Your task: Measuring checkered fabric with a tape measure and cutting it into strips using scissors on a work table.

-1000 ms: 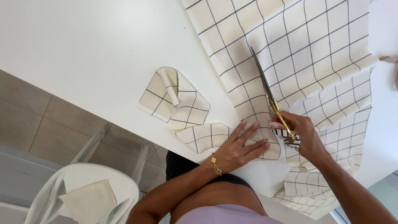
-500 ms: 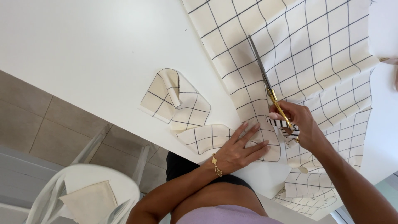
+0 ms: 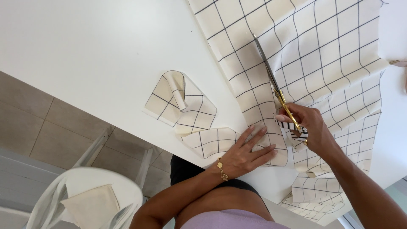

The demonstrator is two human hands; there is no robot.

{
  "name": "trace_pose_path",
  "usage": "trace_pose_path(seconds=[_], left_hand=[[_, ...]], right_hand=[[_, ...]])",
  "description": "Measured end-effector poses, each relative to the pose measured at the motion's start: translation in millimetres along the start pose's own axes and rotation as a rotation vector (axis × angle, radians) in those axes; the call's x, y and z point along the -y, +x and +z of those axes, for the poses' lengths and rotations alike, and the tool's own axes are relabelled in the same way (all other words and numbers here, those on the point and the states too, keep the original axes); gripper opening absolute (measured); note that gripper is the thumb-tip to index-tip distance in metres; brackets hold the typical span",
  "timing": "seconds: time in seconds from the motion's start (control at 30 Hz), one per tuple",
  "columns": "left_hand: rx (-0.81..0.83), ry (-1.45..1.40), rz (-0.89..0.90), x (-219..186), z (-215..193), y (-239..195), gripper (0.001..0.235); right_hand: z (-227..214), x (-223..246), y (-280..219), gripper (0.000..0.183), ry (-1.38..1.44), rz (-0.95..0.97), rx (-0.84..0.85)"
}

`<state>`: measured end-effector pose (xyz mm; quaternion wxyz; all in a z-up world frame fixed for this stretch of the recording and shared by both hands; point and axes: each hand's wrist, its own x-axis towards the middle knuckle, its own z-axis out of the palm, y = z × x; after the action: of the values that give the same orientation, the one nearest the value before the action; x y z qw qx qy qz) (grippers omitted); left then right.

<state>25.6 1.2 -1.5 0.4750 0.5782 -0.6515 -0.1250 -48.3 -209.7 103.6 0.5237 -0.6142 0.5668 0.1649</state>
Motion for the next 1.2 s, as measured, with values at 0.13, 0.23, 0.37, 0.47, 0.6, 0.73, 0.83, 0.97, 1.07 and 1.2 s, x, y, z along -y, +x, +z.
trace_pose_path(seconds=[0.13, 0.23, 0.37, 0.47, 0.6, 0.73, 0.83, 0.97, 1.07, 1.2], left_hand=[[-0.004, 0.020, 0.003, 0.3, 1.9, -1.3, 0.029], [-0.013, 0.030, 0.005, 0.5, 2.8, -2.3, 0.029], [0.007, 0.015, 0.007, 0.3, -0.5, -0.6, 0.028], [-0.005, 0.025, 0.018, -0.3, 0.0, -0.9, 0.027], [0.005, 0.030, 0.023, -0.5, -2.0, -0.9, 0.030], [0.017, 0.018, 0.034, -0.2, 1.1, -3.1, 0.032], [0.015, 0.019, 0.044, -0.2, 1.3, -3.4, 0.034], [0.020, 0.005, 0.051, 0.6, 1.2, -3.7, 0.034], [0.016, -0.006, 0.045, 0.6, 3.8, -6.2, 0.035], [0.041, -0.007, 0.047, -0.2, 5.4, -9.4, 0.036]], right_hand=[[-0.9, -9.3, 4.2, 0.013, -0.031, -0.044, 0.001], [-0.9, -1.2, 0.8, 0.014, -0.022, -0.035, 0.004], [1.0, 7.8, 4.5, 0.014, 0.034, -0.034, 0.000], [0.0, 16.6, 9.7, 0.017, -0.015, -0.020, 0.009], [-0.5, 19.0, 21.0, 0.016, 0.028, 0.010, 0.014], [0.0, 22.7, 23.9, 0.018, 0.003, -0.029, 0.020], [0.2, 18.2, 24.4, 0.020, 0.006, -0.049, 0.016], [-1.5, 15.5, 23.4, 0.022, -0.034, -0.091, 0.021], [-4.8, 9.5, 26.5, 0.020, -0.067, -0.116, 0.036], [-7.6, 6.7, 25.5, 0.022, -0.085, -0.152, 0.031]])
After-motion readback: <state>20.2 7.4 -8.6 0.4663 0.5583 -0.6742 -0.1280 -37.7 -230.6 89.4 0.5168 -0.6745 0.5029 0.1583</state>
